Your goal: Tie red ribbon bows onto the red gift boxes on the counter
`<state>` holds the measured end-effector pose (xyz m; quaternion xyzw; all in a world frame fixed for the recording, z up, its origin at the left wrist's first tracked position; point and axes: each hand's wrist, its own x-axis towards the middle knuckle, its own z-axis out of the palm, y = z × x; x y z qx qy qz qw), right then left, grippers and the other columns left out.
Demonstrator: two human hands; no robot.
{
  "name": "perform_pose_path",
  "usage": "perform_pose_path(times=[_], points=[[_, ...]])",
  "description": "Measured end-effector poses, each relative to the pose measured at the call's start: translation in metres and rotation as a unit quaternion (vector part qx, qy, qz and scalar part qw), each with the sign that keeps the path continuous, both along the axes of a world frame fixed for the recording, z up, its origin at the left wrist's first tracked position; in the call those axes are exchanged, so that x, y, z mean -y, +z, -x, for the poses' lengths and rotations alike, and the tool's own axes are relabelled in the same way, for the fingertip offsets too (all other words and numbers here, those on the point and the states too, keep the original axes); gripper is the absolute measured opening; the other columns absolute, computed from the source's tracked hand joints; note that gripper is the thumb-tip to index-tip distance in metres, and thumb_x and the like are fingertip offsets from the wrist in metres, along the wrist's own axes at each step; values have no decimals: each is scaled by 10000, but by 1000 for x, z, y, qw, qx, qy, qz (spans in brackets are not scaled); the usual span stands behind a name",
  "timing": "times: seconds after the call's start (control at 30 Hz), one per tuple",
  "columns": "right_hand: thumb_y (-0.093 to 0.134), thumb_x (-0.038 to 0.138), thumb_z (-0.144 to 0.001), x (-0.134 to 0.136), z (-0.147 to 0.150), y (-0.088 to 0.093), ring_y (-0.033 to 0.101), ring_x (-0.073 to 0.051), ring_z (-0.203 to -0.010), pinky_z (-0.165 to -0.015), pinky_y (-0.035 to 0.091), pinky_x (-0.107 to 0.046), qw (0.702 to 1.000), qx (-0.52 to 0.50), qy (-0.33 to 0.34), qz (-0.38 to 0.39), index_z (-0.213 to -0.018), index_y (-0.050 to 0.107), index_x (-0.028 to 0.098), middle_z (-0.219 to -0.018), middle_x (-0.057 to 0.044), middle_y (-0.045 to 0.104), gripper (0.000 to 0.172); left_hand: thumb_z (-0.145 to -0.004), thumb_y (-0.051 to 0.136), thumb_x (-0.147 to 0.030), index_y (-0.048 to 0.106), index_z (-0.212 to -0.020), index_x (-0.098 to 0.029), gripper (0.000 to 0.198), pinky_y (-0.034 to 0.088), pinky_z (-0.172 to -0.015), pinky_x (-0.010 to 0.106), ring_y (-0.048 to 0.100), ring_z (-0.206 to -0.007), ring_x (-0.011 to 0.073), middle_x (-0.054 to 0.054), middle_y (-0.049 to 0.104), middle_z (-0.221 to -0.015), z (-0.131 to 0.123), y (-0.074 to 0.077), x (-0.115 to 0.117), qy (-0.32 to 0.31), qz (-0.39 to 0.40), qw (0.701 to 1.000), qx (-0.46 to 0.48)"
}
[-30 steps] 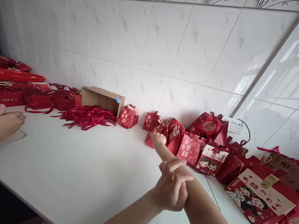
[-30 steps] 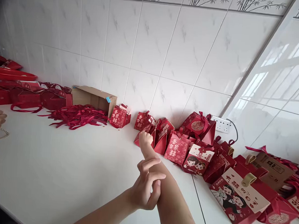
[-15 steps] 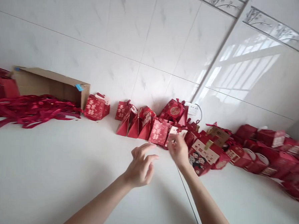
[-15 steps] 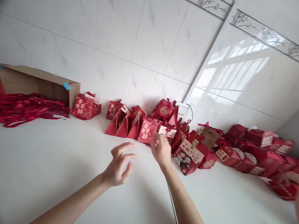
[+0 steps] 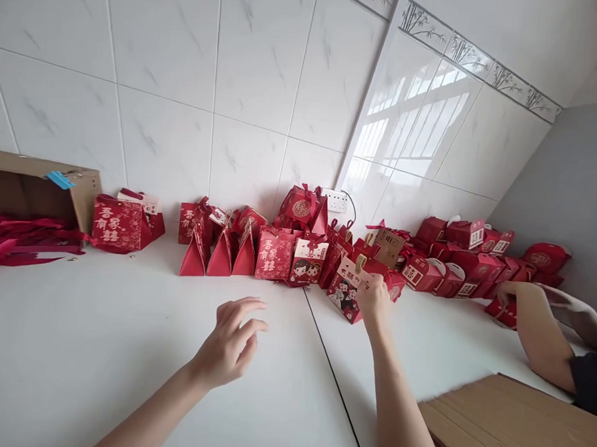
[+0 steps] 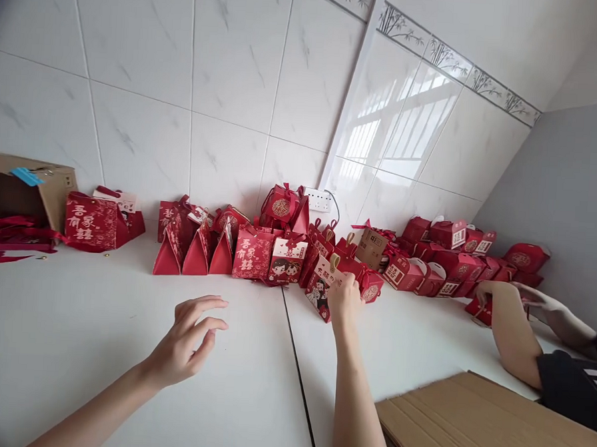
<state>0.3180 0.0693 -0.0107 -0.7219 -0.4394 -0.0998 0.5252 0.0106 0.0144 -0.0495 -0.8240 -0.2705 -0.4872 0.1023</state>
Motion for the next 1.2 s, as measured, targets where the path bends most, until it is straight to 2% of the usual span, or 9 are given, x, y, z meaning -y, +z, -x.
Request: perform_pose_path(times=[0.17,0.33,0.5,0.63,0.73,0.83,0.97,1.13,1.2], points=[[369,360,-829,15,2,14,571,-249,-897,-801,432,-394,997,-13,31,-71,-858,454,206,-950,-111,601,178,-747,463,-112,589,-818,-253,201,407,-828,394,603,-972,252,59,654,-978,-1,0,-2,7,39,999,11],[298,430,-906,29,54,10,556,-193,-872,-800,439,-336,972,-50,134,-184,-971,381,218,-953,-82,564,236,-822,465,-189,556,-1008,-247,215,387,-890,405,559,-1030,254,78,612,-1075,0,-1,-3,9,110,989,103],[413,380,-903,41,120,-17,541,-172,-720,-694,457,-298,883,-45,466,-34,-957,436,225,-792,-8,541,166,-822,542,-330,440,-1214,-235,417,384,-932,396,493,-1120,264,103,506,-1208,-2,-2,-4,-50,190,951,237],[400,381,-923,51,135,-26,499,-154,-679,-649,438,-276,842,-83,533,23,-891,443,221,-759,7,528,169,-836,565,-380,422,-1188,-253,401,445,-838,316,559,-983,205,61,557,-1101,-4,7,-3,-66,288,888,353],[399,408,-926,52,134,-26,501,-144,-677,-650,442,-273,833,-96,543,47,-839,467,211,-760,7,534,226,-859,531,-400,534,-923,-215,196,443,-702,253,572,-794,169,18,599,-853,-1,16,-3,-33,333,880,337],[455,415,-903,49,133,-28,557,-178,-812,-729,481,-322,854,-83,513,13,-978,477,203,-906,-41,571,226,-858,529,-362,503,-739,-198,205,404,-595,230,497,-624,129,-21,522,-661,1,21,-1,27,273,918,285],[578,472,-824,51,134,-27,486,-261,-1107,-925,437,-451,889,-30,441,-116,-1173,417,199,-1158,-134,488,472,-837,538,-235,486,-734,-193,123,426,-580,217,480,-583,103,-32,487,-659,-2,22,7,50,108,972,205],[487,618,-831,68,136,-16,560,-197,-845,-770,496,-347,739,-70,670,2,-964,552,195,-919,-60,564,449,-835,430,-250,559,-1022,-155,246,537,-695,283,613,-862,187,109,601,-1000,-9,23,19,-137,-7,990,26],[516,537,-851,72,136,-11,513,-144,-683,-643,462,-279,739,-131,660,42,-815,550,183,-748,-11,525,358,-814,441,-173,572,-1023,-161,247,543,-739,281,611,-895,180,110,589,-1044,-8,24,21,-137,-42,990,4]])
